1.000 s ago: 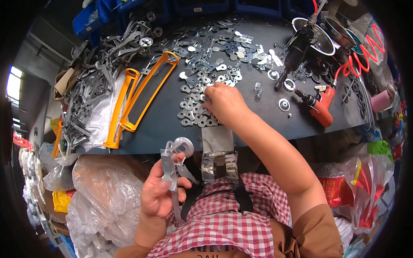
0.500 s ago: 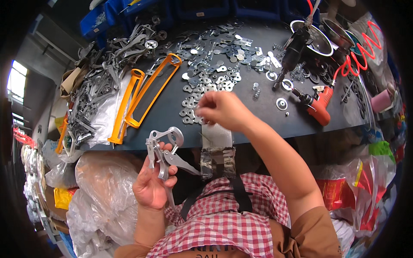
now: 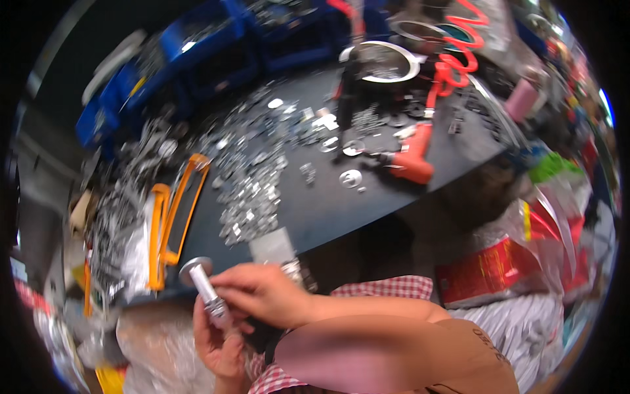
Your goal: The person fastens their apron, retrieves metal parts from storage bins, and assembles a caulking gun mechanism by hand. They then attach the gun frame onto the assembled handle mechanism.
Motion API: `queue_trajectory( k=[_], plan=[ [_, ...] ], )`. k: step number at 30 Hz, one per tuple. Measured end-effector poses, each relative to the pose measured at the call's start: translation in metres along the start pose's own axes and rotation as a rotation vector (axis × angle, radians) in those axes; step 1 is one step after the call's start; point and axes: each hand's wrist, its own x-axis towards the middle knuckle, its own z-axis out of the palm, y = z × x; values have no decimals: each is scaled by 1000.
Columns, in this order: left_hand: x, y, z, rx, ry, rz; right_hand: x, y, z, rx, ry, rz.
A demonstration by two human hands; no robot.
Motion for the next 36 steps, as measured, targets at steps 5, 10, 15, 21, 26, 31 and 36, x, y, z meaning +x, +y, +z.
queue_trajectory(
  k=[5,10,15,21,26,31,36],
  plan=[
    [4,14,-6,173,-164,45,4,7,-10,-47,-140,-51],
    [17,31,16,-71,-240,-148,-4,4,-19,31,94,-205],
    [25,34,36,-35,-356,-110,-19,-6,-28,124,198,-274],
    [32,37,73,-124,-476,-186,-29,-6,-69,468,90,20],
    [29,37,65,-152,-511,-247,-48,-35,-130,-96,-114,-218],
    [29,33,40,-246,-503,-185,-49,-19,-362,-861,986,62],
    [24,17,18,-363,-436,-286,-35,-12,-428,-1316,992,721]
  ],
)
